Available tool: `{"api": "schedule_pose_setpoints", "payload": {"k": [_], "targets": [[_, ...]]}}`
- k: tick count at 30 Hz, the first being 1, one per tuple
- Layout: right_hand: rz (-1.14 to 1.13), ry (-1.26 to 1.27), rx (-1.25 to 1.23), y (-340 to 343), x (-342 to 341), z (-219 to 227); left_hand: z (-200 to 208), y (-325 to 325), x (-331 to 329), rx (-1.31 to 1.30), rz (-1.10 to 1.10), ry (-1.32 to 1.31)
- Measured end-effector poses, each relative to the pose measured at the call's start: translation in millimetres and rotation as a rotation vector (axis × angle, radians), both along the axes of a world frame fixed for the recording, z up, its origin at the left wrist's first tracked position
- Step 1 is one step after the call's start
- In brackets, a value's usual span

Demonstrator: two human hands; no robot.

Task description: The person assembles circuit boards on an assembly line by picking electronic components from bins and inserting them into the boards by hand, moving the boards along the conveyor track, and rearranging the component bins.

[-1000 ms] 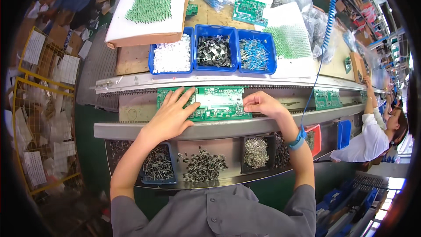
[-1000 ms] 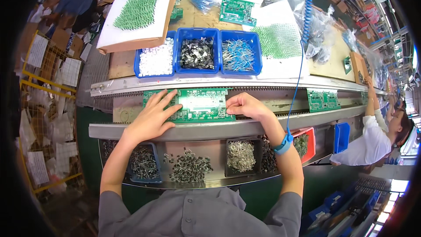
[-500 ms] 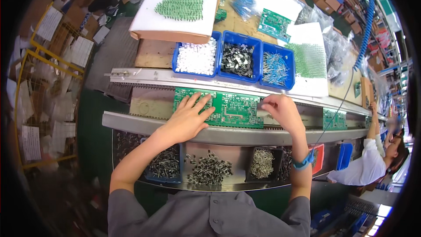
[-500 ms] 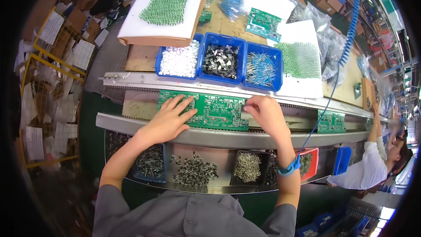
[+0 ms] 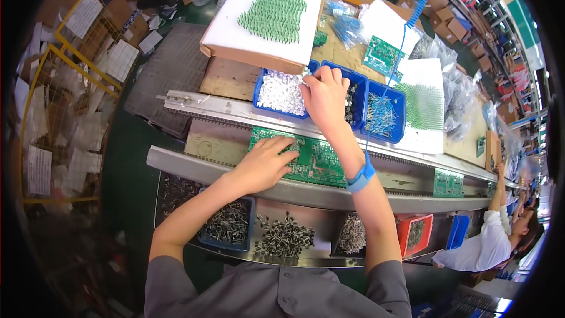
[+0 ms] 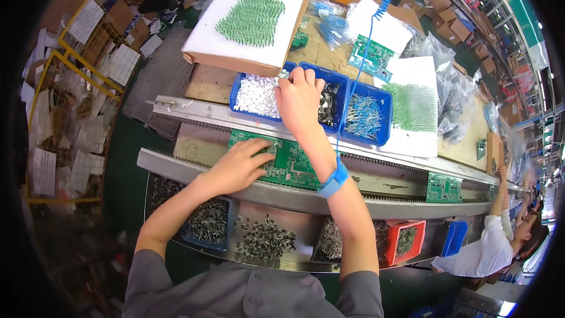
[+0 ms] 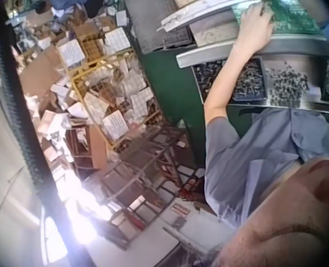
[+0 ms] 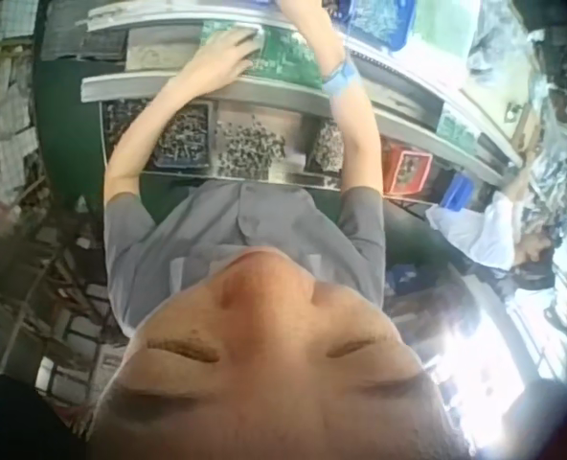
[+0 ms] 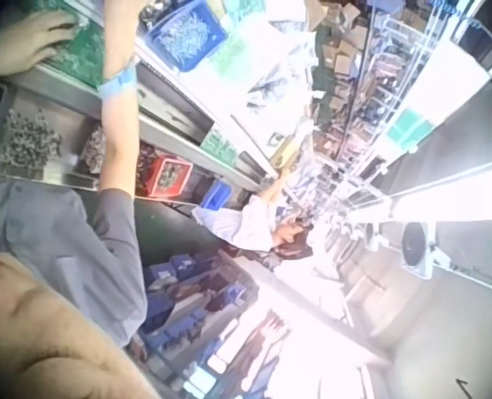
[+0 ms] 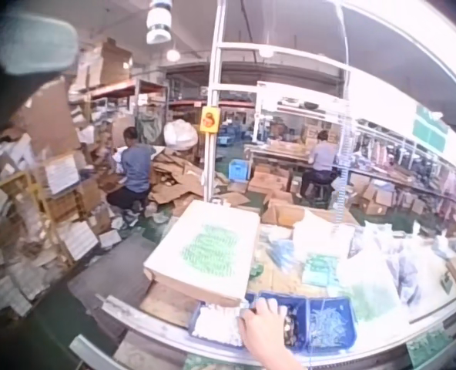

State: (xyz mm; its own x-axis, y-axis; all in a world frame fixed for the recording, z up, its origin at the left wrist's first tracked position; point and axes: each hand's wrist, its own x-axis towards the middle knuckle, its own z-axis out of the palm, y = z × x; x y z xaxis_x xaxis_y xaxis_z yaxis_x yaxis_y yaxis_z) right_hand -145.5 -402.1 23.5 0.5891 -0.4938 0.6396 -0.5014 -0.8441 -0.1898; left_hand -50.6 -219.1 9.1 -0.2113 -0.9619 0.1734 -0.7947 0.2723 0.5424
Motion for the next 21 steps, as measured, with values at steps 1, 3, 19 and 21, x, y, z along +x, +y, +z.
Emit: {"api": "schedule_pose_setpoints", "payload": {"k": [1, 3, 19, 21], "targets": [[-0.031, 0.042, -0.013, 1, 4, 0, 4, -2, 3, -0.001, 0.004, 0.0], [-0.067, 0.095, -0.035, -3, 8, -4, 15, -9, 10, 0.05, 0.153, 0.181], [0.037, -0.079, 0.067, 10, -22, 13, 14, -90, 31, -0.308, 0.496, -0.067], [0.055, -0.076, 0.131, 18, -38, 17, 10, -96, 31, -0.338, 0.496, -0.118]]}}
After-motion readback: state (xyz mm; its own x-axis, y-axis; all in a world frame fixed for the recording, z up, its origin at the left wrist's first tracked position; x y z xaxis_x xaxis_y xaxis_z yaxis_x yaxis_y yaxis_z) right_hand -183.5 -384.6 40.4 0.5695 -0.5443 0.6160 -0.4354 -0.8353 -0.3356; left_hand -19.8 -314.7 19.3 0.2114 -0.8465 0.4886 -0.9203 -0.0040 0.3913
